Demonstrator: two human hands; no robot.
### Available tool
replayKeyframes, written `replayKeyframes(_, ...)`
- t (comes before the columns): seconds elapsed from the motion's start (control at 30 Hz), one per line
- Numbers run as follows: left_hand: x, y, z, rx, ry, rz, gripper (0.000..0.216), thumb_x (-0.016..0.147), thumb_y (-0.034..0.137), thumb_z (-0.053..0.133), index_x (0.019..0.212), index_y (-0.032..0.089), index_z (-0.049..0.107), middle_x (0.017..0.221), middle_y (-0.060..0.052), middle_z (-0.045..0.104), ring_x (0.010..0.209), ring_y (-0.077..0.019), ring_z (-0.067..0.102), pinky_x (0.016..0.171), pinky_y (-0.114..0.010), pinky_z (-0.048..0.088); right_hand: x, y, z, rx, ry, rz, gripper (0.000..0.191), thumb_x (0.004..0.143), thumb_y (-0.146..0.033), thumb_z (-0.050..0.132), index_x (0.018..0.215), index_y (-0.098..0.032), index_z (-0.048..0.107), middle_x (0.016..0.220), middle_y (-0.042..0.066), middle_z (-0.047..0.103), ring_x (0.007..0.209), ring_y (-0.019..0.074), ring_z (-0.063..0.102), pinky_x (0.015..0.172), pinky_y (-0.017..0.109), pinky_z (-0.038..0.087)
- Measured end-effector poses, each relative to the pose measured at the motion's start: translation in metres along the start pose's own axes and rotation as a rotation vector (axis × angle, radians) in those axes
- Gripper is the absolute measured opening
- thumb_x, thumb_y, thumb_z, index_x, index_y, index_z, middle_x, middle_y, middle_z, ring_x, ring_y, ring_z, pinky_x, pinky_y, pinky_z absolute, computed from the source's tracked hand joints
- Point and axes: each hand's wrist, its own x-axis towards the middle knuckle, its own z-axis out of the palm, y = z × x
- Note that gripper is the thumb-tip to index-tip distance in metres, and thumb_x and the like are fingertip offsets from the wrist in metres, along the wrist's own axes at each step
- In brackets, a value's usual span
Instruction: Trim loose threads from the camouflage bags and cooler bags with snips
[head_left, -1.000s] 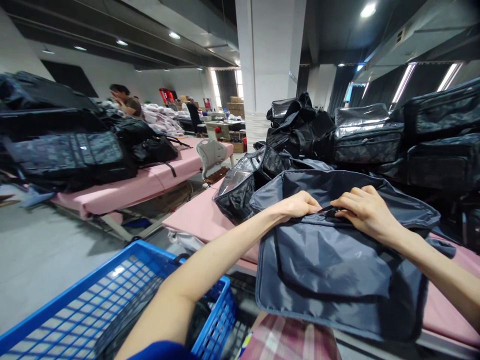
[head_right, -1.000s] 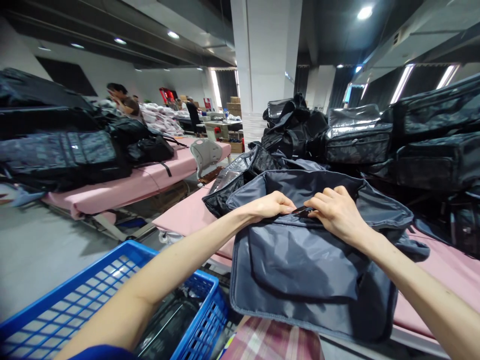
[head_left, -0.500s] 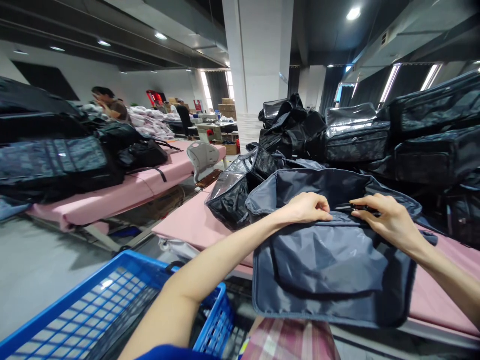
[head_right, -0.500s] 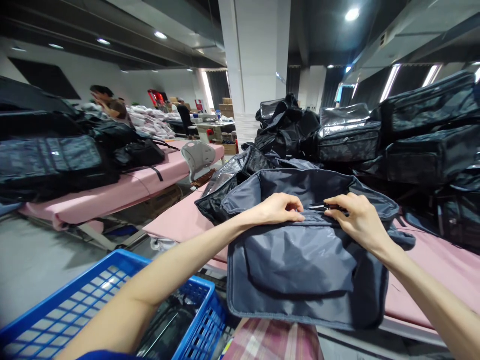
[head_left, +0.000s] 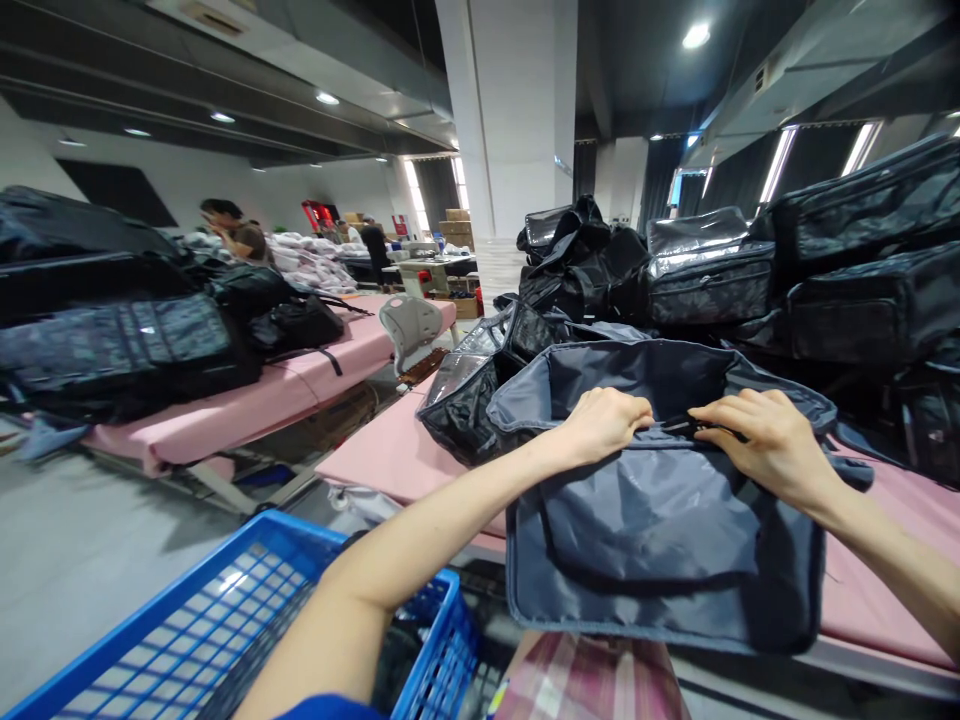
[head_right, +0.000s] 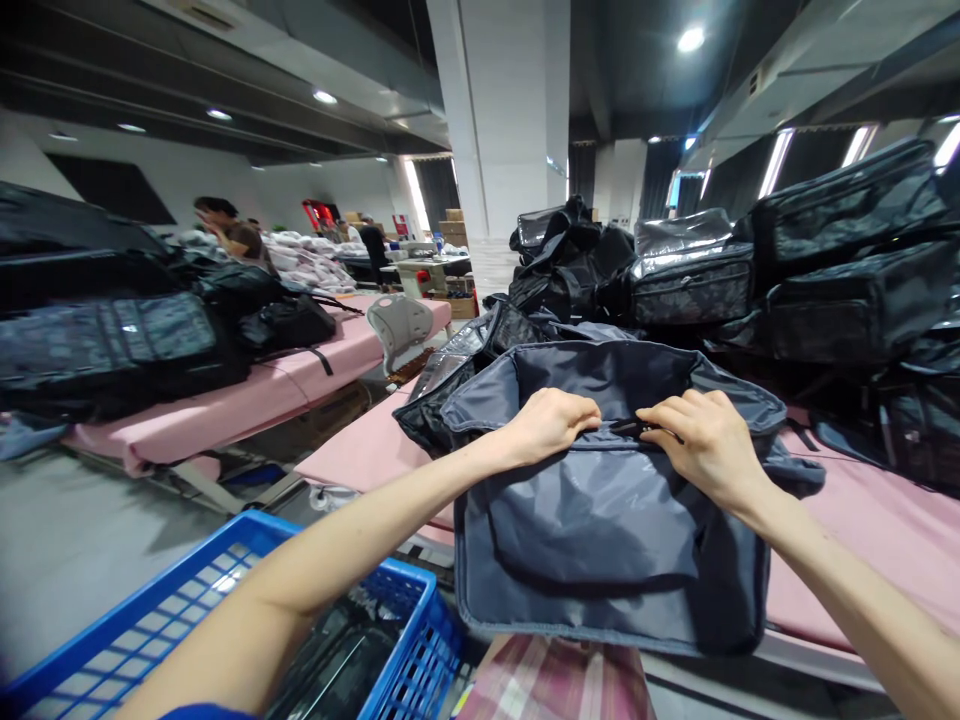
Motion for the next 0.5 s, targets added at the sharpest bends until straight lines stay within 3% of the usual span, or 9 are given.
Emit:
replayKeyframes(0.2, -0.009, 0.006, -0.003, 0.1, 0.101, 0.079, 0.021, 0.089, 0.033, 0.046, 0.096, 0.02, 0.061, 0.102, -0.003, 0.06, 0.083, -0.0126, 0.058, 0.064, -0.022, 0.038, 0.001, -0.002, 0.001, -0.062, 0.019, -0.02, 0.017, 0.088, -0.029, 0.052, 0.093, -0.02, 0.066, 0.086, 0.003, 0.068, 0.073, 0.0148, 0.056, 0.069, 0.032, 0.036)
replayKeyframes(0.37, -0.009, 0.017, -0.005, 0.287, 0.035, 0.037, 0.021, 0.089, 0.033, 0.047, 0.089, 0.018, 0.062, 0.101, -0.004, 0.057, 0.089, -0.0155, 0.055, 0.057, -0.022, 0.037, 0.001, -0.001, 0.002, -0.077, 0.016, -0.027, 0.017, 0.088, -0.029, 0.051, 0.093, -0.02, 0.065, 0.085, 0.003, 0.068, 0.072, 0.0146, 0.056, 0.068, 0.032, 0.035)
replayKeyframes(0.5, -0.004, 0.02, -0.004, 0.272, 0.004, 0.035, 0.024, 0.089, 0.025, 0.041, 0.084, 0.016, 0.063, 0.097, -0.005, 0.057, 0.085, -0.0161, 0.055, 0.058, -0.023, 0.037, 0.001, 0.0, 0.004, -0.075, 0.024, -0.037, 0.016, 0.088, -0.028, 0.052, 0.093, -0.02, 0.065, 0.085, 0.002, 0.068, 0.072, 0.0147, 0.056, 0.068, 0.032, 0.034)
